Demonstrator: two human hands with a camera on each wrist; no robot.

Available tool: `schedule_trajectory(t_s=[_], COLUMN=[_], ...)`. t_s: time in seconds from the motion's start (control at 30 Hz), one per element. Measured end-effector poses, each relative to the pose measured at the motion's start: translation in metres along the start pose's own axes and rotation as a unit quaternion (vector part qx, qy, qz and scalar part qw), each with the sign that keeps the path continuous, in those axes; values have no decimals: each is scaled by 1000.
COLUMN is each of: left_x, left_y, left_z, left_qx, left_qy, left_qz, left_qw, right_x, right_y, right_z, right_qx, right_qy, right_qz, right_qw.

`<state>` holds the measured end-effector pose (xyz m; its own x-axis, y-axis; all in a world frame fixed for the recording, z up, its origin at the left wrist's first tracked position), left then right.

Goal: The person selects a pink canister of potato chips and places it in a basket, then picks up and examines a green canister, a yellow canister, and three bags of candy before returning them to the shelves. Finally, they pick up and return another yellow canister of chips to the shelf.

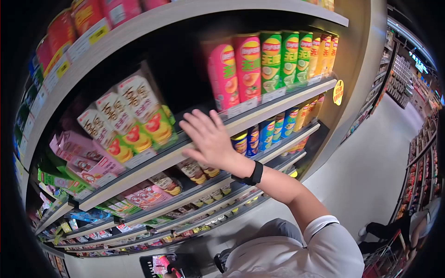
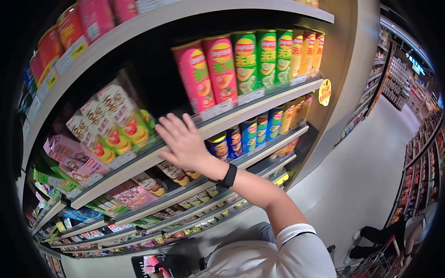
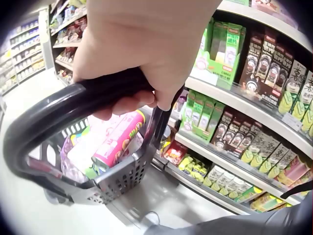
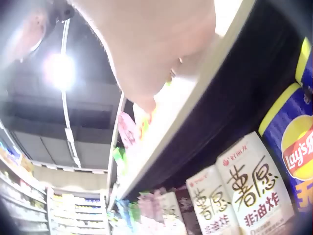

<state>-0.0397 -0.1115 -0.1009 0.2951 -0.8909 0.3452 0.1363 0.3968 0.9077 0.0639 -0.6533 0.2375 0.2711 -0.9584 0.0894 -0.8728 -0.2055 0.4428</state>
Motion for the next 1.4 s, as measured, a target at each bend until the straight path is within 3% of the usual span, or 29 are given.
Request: schedule_trajectory(t_s=[0.1,0.17,0.3,0.37,0.47,0.5,0.67,0.9,0.93,0.97,1.0,1.03,1.1,1.13,1.17,1.2,1.27,1.3,1.37,1.4], left_x=[43,69,118,136,162,169,202,215,161,128,153,121,99,102,108,119,143,141,144,160], left_y=[-25,-44,-92,-108,-122,-129,-161,-211,-250,-264,-219,-226,-204,-200,-199,-198,-179,-182,-187,-173], left_z=[54,89,156,183,211,219,238,236,201,174,181,157,129,128,123,122,132,130,130,139], left_qx=[-5,-11,-30,-38,-42,-45,-57,-77,-66,-98,-80,-17,7,-19,-45,-44,61,60,150,95], left_qy=[-4,-2,9,12,14,15,11,10,11,90,127,114,188,184,179,179,162,161,125,170], left_qz=[11,25,71,90,120,130,182,252,237,151,206,211,211,229,248,248,148,146,137,136], left_qw=[1000,1000,997,995,992,990,982,965,969,980,967,971,959,956,951,951,974,974,971,971], right_x=[26,53,136,183,247,268,315,322,322,323,328,326,315,302,294,286,274,273,258,253], right_y=[33,69,166,208,250,253,252,242,243,243,240,240,251,264,265,267,272,276,304,309], right_z=[17,32,32,19,-10,-21,-48,-66,-66,-66,-66,-65,-64,-67,-62,-58,-48,-43,-35,-30], right_qx=[-35,-31,29,88,108,98,-22,-134,-124,-113,-91,-92,-47,-112,-112,-55,63,97,150,183], right_qy=[77,73,95,103,122,142,49,-8,-6,-4,-2,-2,15,-69,-70,-26,74,102,163,101], right_qz=[-195,-292,-203,-108,38,58,142,185,182,179,155,149,88,-36,-37,-75,-121,-106,-97,-241], right_qw=[977,953,974,985,986,983,988,973,976,977,984,985,995,991,991,995,988,984,970,948])
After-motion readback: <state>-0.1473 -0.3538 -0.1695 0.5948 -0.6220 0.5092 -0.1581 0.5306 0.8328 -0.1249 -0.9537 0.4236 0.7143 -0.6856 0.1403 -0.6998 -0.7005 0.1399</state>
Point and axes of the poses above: each hand's wrist, its own z-axis away from the middle knuckle, its own y-axis out of the back of the hand, x = y × z, the point moved 2 cm from there along -z, towards the middle knuckle, and after that the axes turned 8 degrees about y, right-handed, at the moved point
